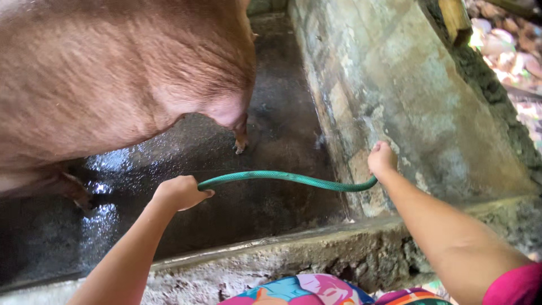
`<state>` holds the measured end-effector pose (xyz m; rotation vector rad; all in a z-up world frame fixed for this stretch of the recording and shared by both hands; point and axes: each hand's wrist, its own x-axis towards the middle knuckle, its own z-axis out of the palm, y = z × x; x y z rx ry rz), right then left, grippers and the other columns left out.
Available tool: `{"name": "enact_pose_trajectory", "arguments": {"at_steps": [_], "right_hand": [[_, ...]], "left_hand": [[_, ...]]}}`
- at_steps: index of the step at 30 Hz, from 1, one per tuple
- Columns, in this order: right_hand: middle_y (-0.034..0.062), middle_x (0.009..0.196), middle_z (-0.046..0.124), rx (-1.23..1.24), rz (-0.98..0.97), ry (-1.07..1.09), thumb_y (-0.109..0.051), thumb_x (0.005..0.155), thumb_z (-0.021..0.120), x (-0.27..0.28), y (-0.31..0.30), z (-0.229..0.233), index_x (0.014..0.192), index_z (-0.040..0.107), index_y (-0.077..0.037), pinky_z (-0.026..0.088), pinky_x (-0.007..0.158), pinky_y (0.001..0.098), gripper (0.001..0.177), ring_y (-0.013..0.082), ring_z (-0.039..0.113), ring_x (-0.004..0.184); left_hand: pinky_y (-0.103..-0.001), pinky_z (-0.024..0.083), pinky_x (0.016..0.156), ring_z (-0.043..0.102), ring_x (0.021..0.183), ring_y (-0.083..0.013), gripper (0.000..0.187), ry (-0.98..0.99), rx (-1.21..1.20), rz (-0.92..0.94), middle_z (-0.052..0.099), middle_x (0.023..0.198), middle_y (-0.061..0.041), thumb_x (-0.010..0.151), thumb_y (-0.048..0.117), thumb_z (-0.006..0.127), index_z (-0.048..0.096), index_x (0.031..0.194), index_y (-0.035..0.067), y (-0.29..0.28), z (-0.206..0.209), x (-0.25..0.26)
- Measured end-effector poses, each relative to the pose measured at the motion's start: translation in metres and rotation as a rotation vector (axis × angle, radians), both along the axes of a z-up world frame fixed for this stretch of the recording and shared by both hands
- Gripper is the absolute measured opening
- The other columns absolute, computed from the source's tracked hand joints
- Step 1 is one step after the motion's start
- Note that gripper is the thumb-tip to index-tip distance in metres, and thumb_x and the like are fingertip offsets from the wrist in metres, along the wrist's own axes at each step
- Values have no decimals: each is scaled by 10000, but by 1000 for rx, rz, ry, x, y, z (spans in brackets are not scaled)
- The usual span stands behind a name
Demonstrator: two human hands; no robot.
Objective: The person uses a green hose to spray water onto a pig standing in a concrete pen. The person directs the water stream across the pig's body and the pen floor throughout the clip.
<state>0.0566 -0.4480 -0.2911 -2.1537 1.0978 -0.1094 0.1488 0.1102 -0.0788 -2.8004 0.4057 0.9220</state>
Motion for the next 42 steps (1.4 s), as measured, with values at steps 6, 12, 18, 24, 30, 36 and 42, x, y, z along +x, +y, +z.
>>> {"name": "enact_pose_trajectory", "arguments": {"at_steps": [6, 12, 18, 24, 30, 36, 42], "right_hand": [[110, 804, 698, 52, -8, -124, -240, 1045, 507, 11, 3, 32, 1335, 613, -100, 520, 464, 408, 339, 250, 631, 489], [123, 751, 636, 225, -57, -198, -67, 966, 509, -14, -18, 3, 1223, 628, -62, 450, 396, 396, 283, 212, 576, 461], [132, 662, 589, 376, -126, 51, 39, 919, 512, -53, -39, -46, 1151, 610, -40, 459, 396, 408, 264, 223, 556, 435], [117, 655, 565, 385, -98, 131, -172, 1071, 459, -37, -30, -61, 1187, 574, -96, 419, 395, 417, 180, 231, 522, 445], [93, 664, 608, 188, 89, 16, -158, 1056, 481, 2, -30, -17, 1233, 613, -115, 454, 396, 401, 225, 216, 571, 455], [39, 698, 600, 174, 114, -124, -218, 1097, 466, 81, -28, 80, 1289, 609, -200, 427, 375, 351, 240, 152, 532, 471], [31, 670, 553, 125, 215, -326, -225, 1126, 494, 125, -30, 128, 1291, 593, -173, 387, 355, 332, 199, 126, 507, 444]], "left_hand": [[-337, 505, 589, 658, 541, -182, 579, 460, -262, 285, 609, 634, -82, 918, 574, 648, 811, 1099, 49, 9, -19, 14], [-243, 360, 472, 258, 393, -57, 544, 1181, -746, 349, 263, 556, 85, 971, 318, 604, 568, 1475, 115, 17, -27, 40], [-269, 401, 509, 261, 369, -75, 744, 1180, -623, 475, 261, 531, 64, 993, 638, 299, 590, 1431, 112, 0, -23, 26], [-308, 416, 563, 274, 339, -84, 723, 1120, -676, 487, 248, 489, 68, 1031, 606, 222, 586, 1403, 104, -9, -9, 22], [-331, 514, 660, 296, 316, -96, 752, 1120, -661, 427, 246, 462, 67, 1028, 611, 205, 624, 1376, 92, -13, -5, 22], [-312, 472, 629, 284, 301, -96, 729, 1152, -787, 489, 262, 451, 69, 1016, 625, 249, 634, 1335, 94, -11, 3, 22], [-302, 443, 591, 268, 296, -93, 738, 1168, -852, 523, 265, 445, 63, 1008, 646, 271, 639, 1291, 72, -9, 7, 24]]}}
